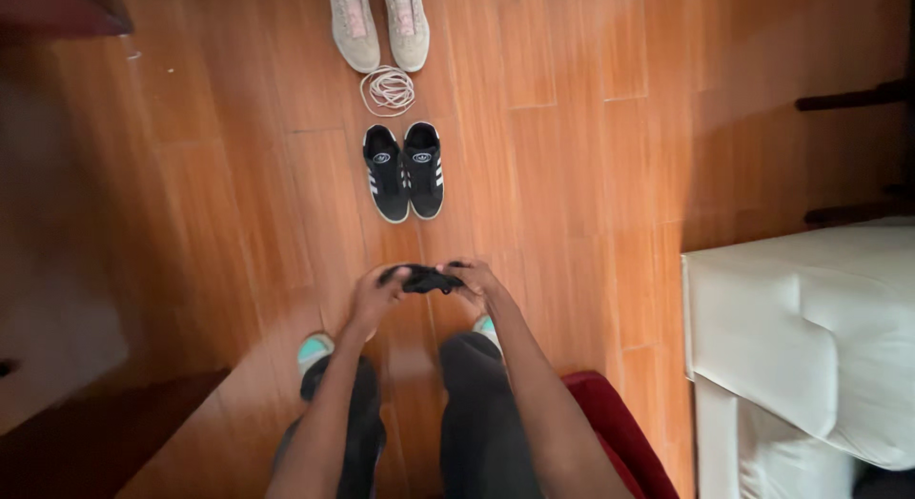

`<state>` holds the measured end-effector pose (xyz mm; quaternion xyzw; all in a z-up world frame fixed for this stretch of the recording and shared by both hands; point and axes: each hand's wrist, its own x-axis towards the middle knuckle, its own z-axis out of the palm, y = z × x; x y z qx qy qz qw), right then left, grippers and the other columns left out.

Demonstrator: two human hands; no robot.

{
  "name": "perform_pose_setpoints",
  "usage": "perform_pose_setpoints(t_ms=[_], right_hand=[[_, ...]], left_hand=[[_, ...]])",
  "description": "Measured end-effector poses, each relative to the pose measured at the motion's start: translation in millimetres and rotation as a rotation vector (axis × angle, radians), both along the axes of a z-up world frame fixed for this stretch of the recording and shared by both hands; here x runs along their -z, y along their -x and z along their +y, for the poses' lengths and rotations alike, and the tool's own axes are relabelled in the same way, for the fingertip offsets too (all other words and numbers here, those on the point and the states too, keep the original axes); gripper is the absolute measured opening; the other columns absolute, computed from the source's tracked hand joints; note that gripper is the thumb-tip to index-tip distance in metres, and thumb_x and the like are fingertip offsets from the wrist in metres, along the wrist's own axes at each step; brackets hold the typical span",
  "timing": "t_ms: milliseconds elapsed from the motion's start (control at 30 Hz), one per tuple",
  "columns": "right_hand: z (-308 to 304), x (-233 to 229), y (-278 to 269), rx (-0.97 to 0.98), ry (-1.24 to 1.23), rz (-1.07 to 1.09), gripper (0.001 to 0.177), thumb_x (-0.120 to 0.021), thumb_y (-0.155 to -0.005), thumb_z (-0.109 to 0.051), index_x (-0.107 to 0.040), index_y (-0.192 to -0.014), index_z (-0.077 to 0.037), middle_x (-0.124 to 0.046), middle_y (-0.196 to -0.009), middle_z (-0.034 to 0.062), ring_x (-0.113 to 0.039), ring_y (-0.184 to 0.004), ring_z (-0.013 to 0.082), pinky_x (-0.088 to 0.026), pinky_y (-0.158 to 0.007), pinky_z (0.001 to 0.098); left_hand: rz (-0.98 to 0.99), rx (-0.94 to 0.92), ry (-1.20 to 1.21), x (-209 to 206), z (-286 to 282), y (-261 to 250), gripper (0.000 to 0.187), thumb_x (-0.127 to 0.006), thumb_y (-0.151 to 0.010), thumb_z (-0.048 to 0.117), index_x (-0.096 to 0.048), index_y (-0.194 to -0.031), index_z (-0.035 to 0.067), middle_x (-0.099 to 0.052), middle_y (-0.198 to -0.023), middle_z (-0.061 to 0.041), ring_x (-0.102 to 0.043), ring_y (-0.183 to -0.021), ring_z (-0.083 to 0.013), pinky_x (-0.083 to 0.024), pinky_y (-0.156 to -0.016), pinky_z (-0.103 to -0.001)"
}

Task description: The person removes shoelaces from several pairs of shoes on a table, then places the shoes and laces on the floor in organized rows. The person handles multiple pairs of sneakers and canvas shoes, separating laces and arranging them systematically.

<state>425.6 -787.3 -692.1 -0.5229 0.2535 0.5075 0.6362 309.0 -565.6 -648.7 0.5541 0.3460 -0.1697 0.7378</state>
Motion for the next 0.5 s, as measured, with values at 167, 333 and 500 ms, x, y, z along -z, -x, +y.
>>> perform_pose_setpoints(t_ms=[167,333,500], right_hand=[[-2,118,-7,-0.069,-0.002,0.073,0.027,-0.080,-0.087,-0.007,-0.070,-0.108,0.007,-0.074,-0.097,0.0146,-0.073,-0.084,0.0235,-0.060,-0.069,0.0346],[21,196,2,-0.127,-0.012,0.132,0.028,-0.079,-0.088,-0.010,-0.073,-0.110,0.005,-0.075,-0.099,0.0120,-0.073,-0.086,0.0220,-0.059,-0.074,0.0350],[27,260,12,-0.072,0.031,0.122,0.027,-0.077,-0.091,-0.015,-0.073,-0.112,0.002,-0.075,-0.100,0.0106,-0.072,-0.088,0.0195,-0.058,-0.078,0.0343]], left_hand=[[0.062,-0.154,0.039,116,6,-1,0.051,-0.082,-0.096,0.033,-0.072,-0.129,-0.005,-0.069,-0.091,-0.001,-0.061,-0.074,-0.0083,-0.048,-0.065,-0.024],[0.555,-0.266,0.404,178,3,-31,0.049,-0.051,-0.095,0.060,-0.054,-0.135,0.032,-0.062,-0.109,0.004,-0.064,-0.093,-0.0165,-0.046,-0.063,-0.044],[0.296,-0.298,0.455,259,-16,-6,0.037,-0.069,-0.096,0.037,-0.061,-0.122,0.011,-0.066,-0.112,-0.007,-0.066,-0.100,-0.0211,-0.061,-0.078,-0.039]])
